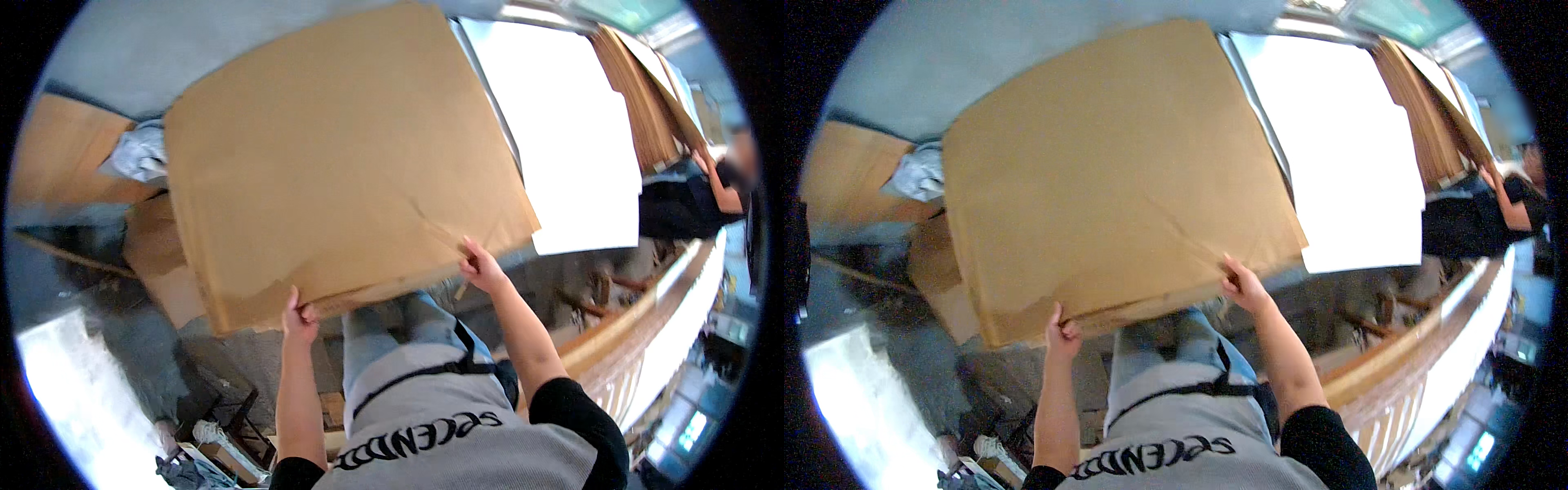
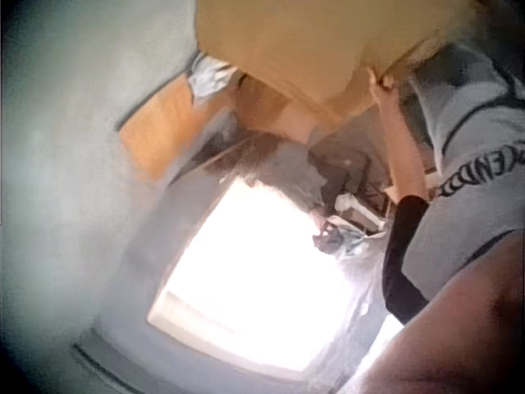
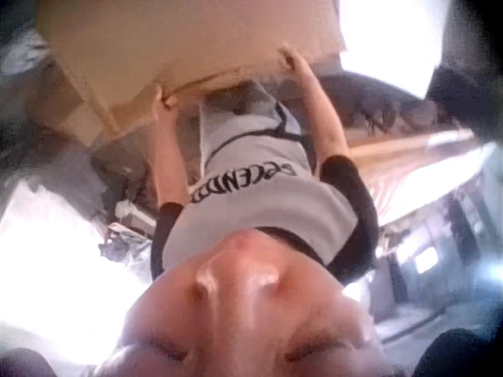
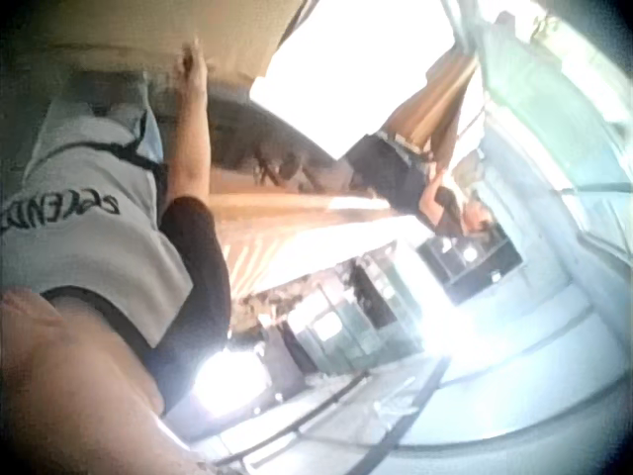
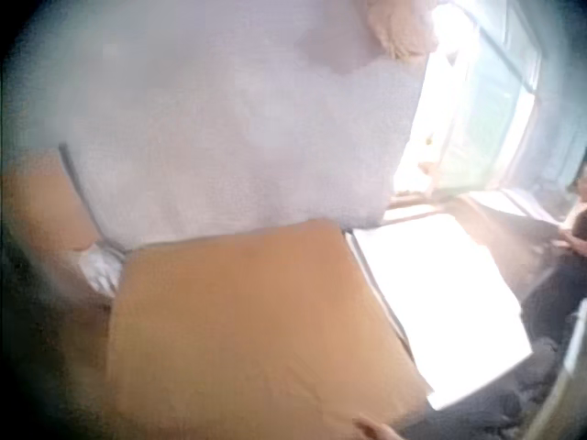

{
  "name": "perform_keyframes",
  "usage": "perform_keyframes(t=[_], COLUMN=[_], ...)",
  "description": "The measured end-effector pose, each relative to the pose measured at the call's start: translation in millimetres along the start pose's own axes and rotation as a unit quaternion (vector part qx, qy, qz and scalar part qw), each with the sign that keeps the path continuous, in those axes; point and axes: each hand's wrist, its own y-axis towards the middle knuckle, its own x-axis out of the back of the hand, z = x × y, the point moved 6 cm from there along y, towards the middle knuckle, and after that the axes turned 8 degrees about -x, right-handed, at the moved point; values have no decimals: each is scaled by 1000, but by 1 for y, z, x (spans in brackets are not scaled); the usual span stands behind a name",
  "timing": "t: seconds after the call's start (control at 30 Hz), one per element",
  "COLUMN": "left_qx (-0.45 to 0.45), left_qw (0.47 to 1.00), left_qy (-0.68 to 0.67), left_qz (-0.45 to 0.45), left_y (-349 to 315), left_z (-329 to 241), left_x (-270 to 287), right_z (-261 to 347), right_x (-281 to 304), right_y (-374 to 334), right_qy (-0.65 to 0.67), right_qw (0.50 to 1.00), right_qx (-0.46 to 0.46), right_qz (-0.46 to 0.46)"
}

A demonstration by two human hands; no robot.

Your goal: The person repeatedly picks up large sheets of paper and places them onto a long wooden structure, smoothing them down with a small stick. The process is repeated multiple times as the person moves along the structure.

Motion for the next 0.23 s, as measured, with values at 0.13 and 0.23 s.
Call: perform_keyframes(t=[0.13, 0.23], left_qx=[-9, -102], left_qw=[973, 898], left_qy=[224, 424], left_qz=[-54, -64], left_y=[10, 8], left_z=[-4, -11], left_x=[6, 5], right_z=[5, 12], right_x=[24, 16], right_y=[24, 24], right_qy=[-211, -331], right_qw=[973, 930], right_qx=[17, 100], right_qz=[-96, -128])
